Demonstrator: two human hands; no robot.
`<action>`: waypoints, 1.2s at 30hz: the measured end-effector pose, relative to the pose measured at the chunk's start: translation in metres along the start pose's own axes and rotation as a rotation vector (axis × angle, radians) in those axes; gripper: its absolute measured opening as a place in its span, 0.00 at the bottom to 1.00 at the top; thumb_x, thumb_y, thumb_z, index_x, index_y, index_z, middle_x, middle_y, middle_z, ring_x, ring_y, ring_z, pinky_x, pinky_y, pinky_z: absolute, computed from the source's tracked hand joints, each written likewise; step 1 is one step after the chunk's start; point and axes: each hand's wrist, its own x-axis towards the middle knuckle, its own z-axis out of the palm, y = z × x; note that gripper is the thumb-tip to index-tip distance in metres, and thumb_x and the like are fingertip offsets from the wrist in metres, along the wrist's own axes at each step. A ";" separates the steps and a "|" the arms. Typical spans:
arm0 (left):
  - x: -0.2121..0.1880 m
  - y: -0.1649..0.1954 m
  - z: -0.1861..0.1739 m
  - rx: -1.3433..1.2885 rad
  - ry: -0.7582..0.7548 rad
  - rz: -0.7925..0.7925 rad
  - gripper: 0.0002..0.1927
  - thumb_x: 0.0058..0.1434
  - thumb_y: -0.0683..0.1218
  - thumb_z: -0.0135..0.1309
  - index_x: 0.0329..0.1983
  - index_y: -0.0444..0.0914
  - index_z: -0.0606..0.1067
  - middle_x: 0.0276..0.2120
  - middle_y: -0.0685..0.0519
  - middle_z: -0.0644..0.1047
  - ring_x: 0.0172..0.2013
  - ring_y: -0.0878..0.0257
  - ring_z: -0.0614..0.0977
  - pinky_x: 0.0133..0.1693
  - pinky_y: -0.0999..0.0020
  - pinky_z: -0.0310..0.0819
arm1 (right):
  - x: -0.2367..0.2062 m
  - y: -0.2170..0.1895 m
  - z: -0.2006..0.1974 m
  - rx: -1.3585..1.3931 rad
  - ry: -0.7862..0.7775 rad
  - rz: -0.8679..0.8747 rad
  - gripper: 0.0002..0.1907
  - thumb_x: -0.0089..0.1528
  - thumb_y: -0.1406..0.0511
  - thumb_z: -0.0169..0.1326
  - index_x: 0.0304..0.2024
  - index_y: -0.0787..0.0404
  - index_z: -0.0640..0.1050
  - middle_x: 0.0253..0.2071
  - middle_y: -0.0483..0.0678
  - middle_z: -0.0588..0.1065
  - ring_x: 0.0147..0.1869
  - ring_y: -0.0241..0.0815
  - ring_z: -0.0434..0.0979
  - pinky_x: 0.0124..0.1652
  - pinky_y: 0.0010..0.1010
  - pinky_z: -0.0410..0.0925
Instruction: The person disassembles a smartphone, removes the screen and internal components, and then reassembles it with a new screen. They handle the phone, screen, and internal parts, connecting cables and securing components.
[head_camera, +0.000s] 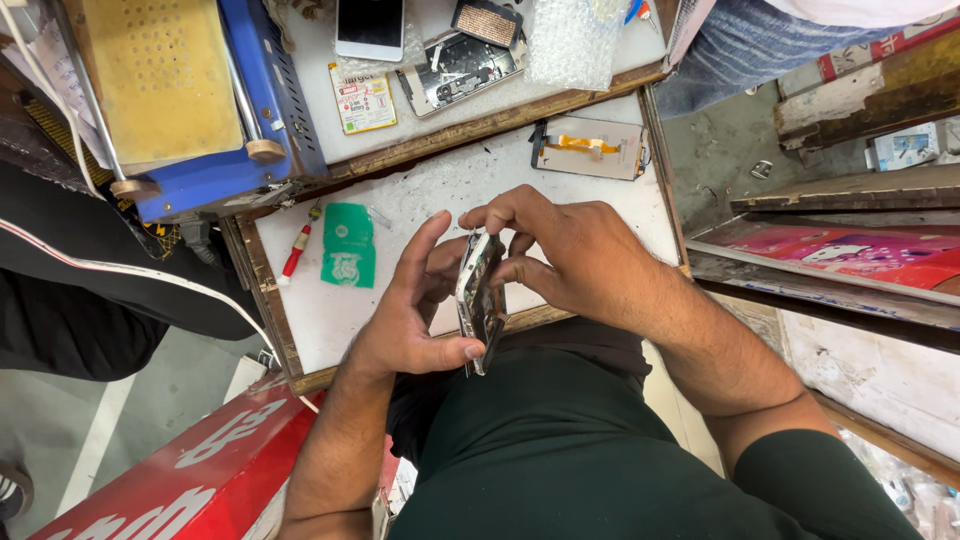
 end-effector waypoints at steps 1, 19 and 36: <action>0.000 -0.001 -0.001 0.010 -0.009 0.000 0.64 0.54 0.46 0.73 0.84 0.44 0.42 0.72 0.39 0.67 0.68 0.50 0.75 0.71 0.51 0.68 | -0.001 0.000 0.001 -0.019 0.000 0.001 0.25 0.57 0.70 0.65 0.53 0.60 0.69 0.49 0.41 0.81 0.44 0.41 0.86 0.37 0.31 0.78; 0.026 0.029 0.028 0.803 0.186 0.312 0.55 0.57 0.46 0.74 0.79 0.45 0.50 0.69 0.38 0.66 0.67 0.46 0.76 0.66 0.53 0.77 | -0.018 0.041 0.030 0.661 -0.008 -0.261 0.45 0.68 0.58 0.65 0.77 0.47 0.51 0.77 0.61 0.57 0.83 0.53 0.59 0.78 0.49 0.60; 0.027 0.080 0.060 1.103 0.215 0.225 0.45 0.57 0.53 0.69 0.75 0.46 0.59 0.64 0.36 0.68 0.58 0.41 0.78 0.54 0.51 0.80 | -0.037 0.073 0.027 0.924 -0.014 -0.173 0.43 0.63 0.56 0.68 0.73 0.56 0.60 0.76 0.70 0.59 0.78 0.53 0.64 0.72 0.41 0.64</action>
